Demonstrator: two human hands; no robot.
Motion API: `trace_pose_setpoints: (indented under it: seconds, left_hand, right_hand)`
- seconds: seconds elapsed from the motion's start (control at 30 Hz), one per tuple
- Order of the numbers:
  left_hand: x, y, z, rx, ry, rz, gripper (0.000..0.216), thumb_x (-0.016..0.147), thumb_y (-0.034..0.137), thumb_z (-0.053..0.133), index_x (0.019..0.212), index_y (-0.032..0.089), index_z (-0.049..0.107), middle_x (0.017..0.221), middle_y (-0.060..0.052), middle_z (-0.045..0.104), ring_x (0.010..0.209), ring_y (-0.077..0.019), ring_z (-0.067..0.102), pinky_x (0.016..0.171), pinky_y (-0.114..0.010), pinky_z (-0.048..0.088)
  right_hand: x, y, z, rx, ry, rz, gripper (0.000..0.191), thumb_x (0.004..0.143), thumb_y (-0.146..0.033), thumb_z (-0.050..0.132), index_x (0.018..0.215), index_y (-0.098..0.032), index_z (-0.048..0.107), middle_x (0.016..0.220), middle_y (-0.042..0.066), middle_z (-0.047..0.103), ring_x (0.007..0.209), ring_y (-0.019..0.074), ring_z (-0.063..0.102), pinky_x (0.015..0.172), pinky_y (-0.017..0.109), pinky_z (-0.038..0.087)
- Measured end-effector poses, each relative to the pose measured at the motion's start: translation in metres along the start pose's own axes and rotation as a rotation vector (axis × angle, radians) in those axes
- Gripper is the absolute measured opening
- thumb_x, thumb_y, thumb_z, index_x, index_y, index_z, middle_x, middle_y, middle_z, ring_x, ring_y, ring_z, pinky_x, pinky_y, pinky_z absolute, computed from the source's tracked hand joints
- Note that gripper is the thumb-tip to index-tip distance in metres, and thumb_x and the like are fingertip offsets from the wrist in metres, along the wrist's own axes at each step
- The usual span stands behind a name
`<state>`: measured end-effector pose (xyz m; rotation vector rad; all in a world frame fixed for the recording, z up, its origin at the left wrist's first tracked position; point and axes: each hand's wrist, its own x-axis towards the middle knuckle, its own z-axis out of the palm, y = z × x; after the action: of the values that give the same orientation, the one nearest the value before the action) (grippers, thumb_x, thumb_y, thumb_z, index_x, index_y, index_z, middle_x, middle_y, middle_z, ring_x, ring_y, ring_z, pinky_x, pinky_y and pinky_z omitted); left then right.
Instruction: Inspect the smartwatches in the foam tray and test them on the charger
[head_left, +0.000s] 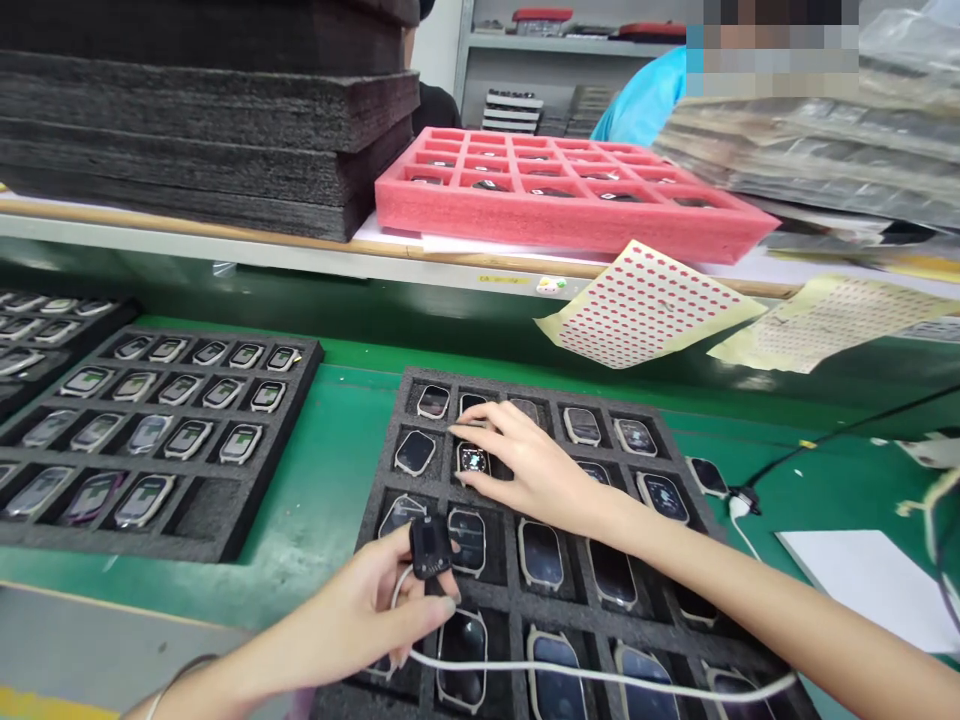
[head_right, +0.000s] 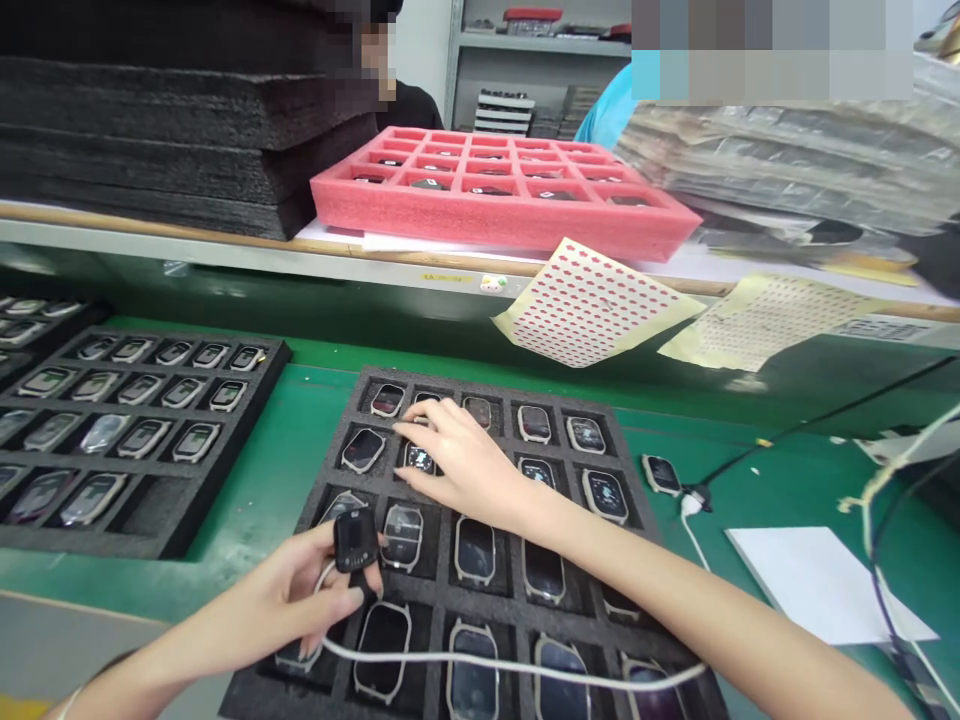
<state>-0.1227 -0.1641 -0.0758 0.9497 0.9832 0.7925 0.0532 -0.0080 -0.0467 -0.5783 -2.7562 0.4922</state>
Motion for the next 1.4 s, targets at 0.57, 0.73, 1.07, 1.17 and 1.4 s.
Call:
trace_pose_setpoints:
  seconds: [0.57,0.73,1.07,1.17,1.4]
  left_hand:
    - [0.002,0.003,-0.006,-0.201,0.069,0.093,0.032,0.082,0.034,0.064,0.104,0.014,0.054,0.103,-0.01,0.062,0.042,0.0003,0.041,0.044,-0.018,0.03]
    - [0.003,0.002,-0.008,-0.201,0.027,0.082,0.034,0.078,0.03,0.069,0.106,0.016,0.057,0.096,-0.005,0.061,0.045,-0.0002,0.037,0.043,-0.017,0.029]
    - [0.003,0.003,-0.002,-0.045,0.136,0.088,0.036,0.088,0.041,0.054,0.108,0.011,0.051,0.047,0.011,0.037,0.036,-0.0039,0.027,0.04,-0.018,0.02]
    - [0.003,0.001,-0.001,-0.045,0.132,0.086,0.034,0.089,0.043,0.052,0.103,0.012,0.052,0.044,0.011,0.037,0.035,-0.0042,0.025,0.039,-0.019,0.018]
    - [0.002,-0.005,-0.002,-0.028,0.207,0.088,0.029,0.086,0.044,0.056,0.087,0.015,0.055,0.047,0.01,0.037,0.034,-0.0035,0.029,0.039,-0.019,0.018]
  right_hand:
    - [0.05,-0.008,0.001,-0.199,-0.099,-0.142,0.038,0.081,-0.042,0.068,0.102,-0.01,0.064,0.092,0.012,0.065,0.089,0.0238,0.059,0.077,0.035,0.05]
    - [0.022,-0.018,-0.016,0.19,0.093,-0.323,0.039,0.081,-0.037,0.07,0.108,-0.011,0.061,0.095,0.011,0.064,0.087,0.0213,0.057,0.078,0.035,0.049]
    - [-0.002,-0.037,0.033,-0.07,0.146,-0.367,0.037,0.094,-0.042,0.048,0.106,-0.009,0.059,0.097,0.015,0.064,0.081,0.0224,0.058,0.069,0.036,0.05]
    - [-0.005,-0.039,0.035,-0.063,0.186,-0.357,0.041,0.092,-0.045,0.05,0.107,-0.008,0.059,0.094,0.015,0.065,0.08,0.0229,0.06,0.07,0.035,0.052]
    - [-0.01,-0.046,0.036,-0.032,0.252,-0.356,0.046,0.09,-0.045,0.054,0.111,-0.005,0.056,0.092,0.016,0.065,0.082,0.0244,0.064,0.064,0.032,0.056]
